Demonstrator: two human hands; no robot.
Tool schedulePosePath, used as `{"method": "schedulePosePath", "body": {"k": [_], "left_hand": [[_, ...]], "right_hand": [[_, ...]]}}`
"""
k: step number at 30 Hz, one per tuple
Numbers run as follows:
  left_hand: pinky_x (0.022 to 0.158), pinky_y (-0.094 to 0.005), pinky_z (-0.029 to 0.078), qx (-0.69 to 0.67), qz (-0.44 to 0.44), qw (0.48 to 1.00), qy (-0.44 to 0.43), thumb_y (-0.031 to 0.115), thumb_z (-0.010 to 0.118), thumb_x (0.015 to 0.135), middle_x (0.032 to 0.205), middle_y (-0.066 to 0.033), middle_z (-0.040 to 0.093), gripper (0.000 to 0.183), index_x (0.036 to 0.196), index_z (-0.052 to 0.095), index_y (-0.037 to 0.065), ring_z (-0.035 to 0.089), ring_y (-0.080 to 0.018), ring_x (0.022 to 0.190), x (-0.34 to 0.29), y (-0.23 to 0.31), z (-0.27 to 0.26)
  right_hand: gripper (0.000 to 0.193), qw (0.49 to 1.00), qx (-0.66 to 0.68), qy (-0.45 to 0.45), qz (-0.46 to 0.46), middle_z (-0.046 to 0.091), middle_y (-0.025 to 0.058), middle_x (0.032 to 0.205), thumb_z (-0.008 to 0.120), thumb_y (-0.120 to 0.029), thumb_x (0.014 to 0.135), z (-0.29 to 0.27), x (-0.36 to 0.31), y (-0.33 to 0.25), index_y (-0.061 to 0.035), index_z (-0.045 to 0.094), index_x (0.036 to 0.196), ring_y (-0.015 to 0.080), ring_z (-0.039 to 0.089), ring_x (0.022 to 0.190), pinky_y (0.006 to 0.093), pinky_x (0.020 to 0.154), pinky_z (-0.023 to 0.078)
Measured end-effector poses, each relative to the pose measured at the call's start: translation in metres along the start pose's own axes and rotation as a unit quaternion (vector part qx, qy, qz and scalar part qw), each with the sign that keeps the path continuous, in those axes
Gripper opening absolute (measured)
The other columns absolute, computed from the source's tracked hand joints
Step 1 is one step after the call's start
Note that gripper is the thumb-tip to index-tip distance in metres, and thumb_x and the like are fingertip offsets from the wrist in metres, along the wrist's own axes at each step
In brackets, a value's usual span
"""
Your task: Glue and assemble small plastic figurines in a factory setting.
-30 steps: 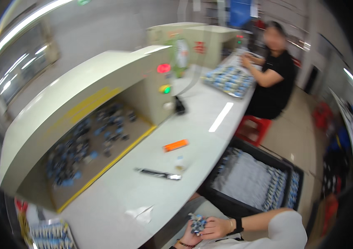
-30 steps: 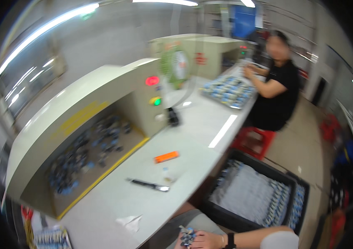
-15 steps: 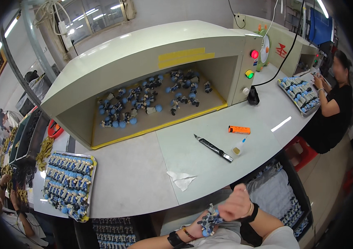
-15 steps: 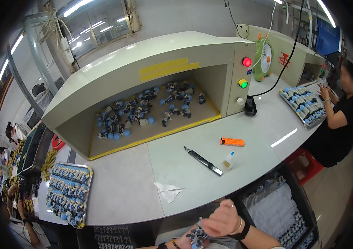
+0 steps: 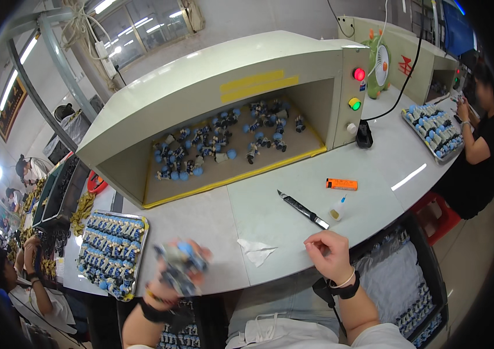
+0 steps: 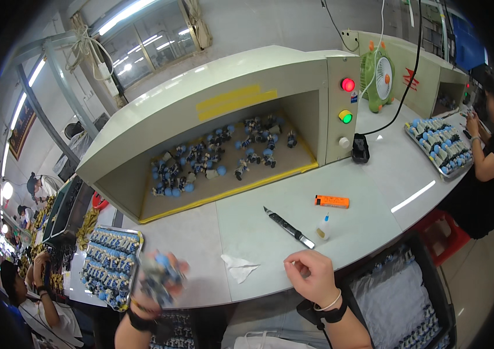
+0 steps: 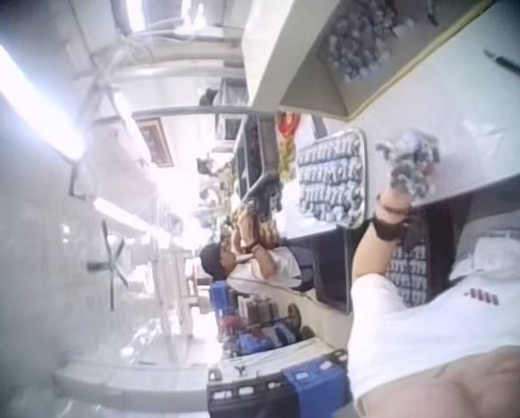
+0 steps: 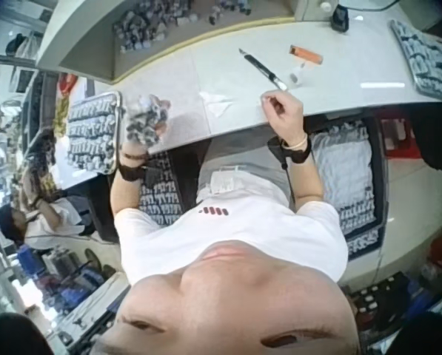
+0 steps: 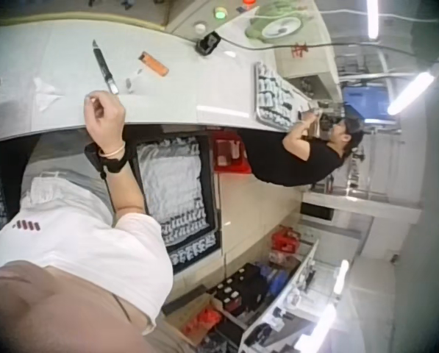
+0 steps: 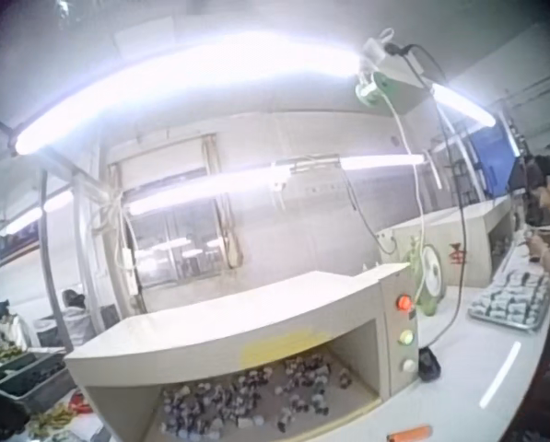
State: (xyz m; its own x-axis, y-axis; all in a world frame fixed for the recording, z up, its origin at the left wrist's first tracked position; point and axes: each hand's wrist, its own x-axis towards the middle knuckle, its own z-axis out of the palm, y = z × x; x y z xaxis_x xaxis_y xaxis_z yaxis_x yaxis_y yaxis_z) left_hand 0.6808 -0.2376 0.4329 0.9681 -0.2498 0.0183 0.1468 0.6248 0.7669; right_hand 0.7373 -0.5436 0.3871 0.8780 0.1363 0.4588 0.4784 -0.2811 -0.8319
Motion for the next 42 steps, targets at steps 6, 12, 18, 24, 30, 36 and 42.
{"method": "schedulePosePath", "body": {"k": [6, 12, 18, 24, 30, 36, 42], "left_hand": [[0.053, -0.0298, 0.049, 0.074, 0.085, 0.966, 0.233, 0.043, 0.049, 0.086, 0.08, -0.0047, 0.061, 0.033, 0.09, 0.056, 0.011, 0.059, -0.018, 0.064, 0.085, 0.089, -0.11], [0.073, -0.0363, 0.05, 0.179, 0.148, 0.889, 0.395, 0.035, 0.05, 0.087, 0.099, -0.0095, 0.061, 0.038, 0.11, 0.054, 0.006, 0.06, -0.023, 0.086, 0.149, 0.133, -0.221], [0.085, -0.0286, 0.044, 0.34, 0.142, 0.873, 0.319, 0.028, 0.049, 0.087, 0.11, -0.0094, 0.057, 0.041, 0.119, 0.05, 0.002, 0.056, -0.0179, 0.098, 0.216, 0.135, -0.186], [0.089, -0.0311, 0.037, 0.54, 0.103, 0.777, 0.307, 0.028, 0.055, 0.082, 0.111, -0.0093, 0.055, 0.043, 0.116, 0.051, 0.002, 0.049, -0.0184, 0.103, 0.275, 0.141, -0.203], [0.083, -0.0326, 0.041, 0.701, 0.16, 0.642, 0.267, 0.03, 0.059, 0.078, 0.1, -0.0115, 0.06, 0.041, 0.105, 0.057, -0.001, 0.055, -0.0213, 0.093, 0.305, 0.11, -0.145], [0.082, -0.0347, 0.042, 0.786, 0.107, 0.553, 0.256, 0.035, 0.059, 0.077, 0.1, -0.0137, 0.06, 0.049, 0.111, 0.053, 0.0, 0.057, -0.0246, 0.088, 0.31, 0.113, -0.192], [0.08, -0.0365, 0.044, 0.849, 0.044, 0.463, 0.249, 0.039, 0.059, 0.076, 0.099, -0.0155, 0.06, 0.055, 0.115, 0.051, 0.0, 0.058, -0.0273, 0.084, 0.313, 0.124, -0.217]], "right_hand": [[0.003, 1.0, -0.01, -0.007, -0.007, 0.053, 0.0033, 0.055, 0.062, -0.007, 0.069, -0.001, 0.001, -0.002, -0.0049, 0.06, 0.069, 0.0134, 0.05, 0.046, 0.0234, 0.044, 0.038], [0.005, 0.997, -0.043, -0.013, -0.062, 0.05, 0.0001, 0.05, 0.063, -0.009, 0.066, 0.002, 0.005, 0.001, -0.0097, 0.059, 0.065, 0.0161, 0.049, 0.045, 0.0266, 0.042, 0.036], [0.005, 0.992, -0.079, -0.031, -0.094, 0.051, -0.0004, 0.049, 0.064, -0.007, 0.062, 0.0, 0.009, 0.006, -0.0096, 0.06, 0.063, 0.0156, 0.048, 0.043, 0.0257, 0.041, 0.035], [0.005, 0.991, -0.085, -0.027, -0.099, 0.047, -0.0009, 0.049, 0.064, -0.011, 0.063, 0.006, 0.007, 0.005, -0.0114, 0.059, 0.062, 0.0166, 0.048, 0.045, 0.0275, 0.041, 0.034], [0.006, 0.989, -0.111, -0.025, -0.092, 0.046, -0.0016, 0.049, 0.064, -0.012, 0.063, 0.006, 0.007, 0.013, -0.0127, 0.059, 0.061, 0.0157, 0.047, 0.044, 0.0267, 0.041, 0.033], [0.007, 0.984, -0.137, -0.032, -0.111, 0.046, -0.0023, 0.047, 0.066, -0.012, 0.06, 0.004, 0.007, 0.013, -0.0133, 0.06, 0.059, 0.0148, 0.045, 0.041, 0.0252, 0.039, 0.032], [0.006, 0.979, -0.156, -0.026, -0.125, 0.046, -0.0023, 0.047, 0.066, -0.012, 0.058, 0.008, 0.008, 0.012, -0.0137, 0.06, 0.058, 0.0146, 0.046, 0.042, 0.0251, 0.039, 0.032]]}}
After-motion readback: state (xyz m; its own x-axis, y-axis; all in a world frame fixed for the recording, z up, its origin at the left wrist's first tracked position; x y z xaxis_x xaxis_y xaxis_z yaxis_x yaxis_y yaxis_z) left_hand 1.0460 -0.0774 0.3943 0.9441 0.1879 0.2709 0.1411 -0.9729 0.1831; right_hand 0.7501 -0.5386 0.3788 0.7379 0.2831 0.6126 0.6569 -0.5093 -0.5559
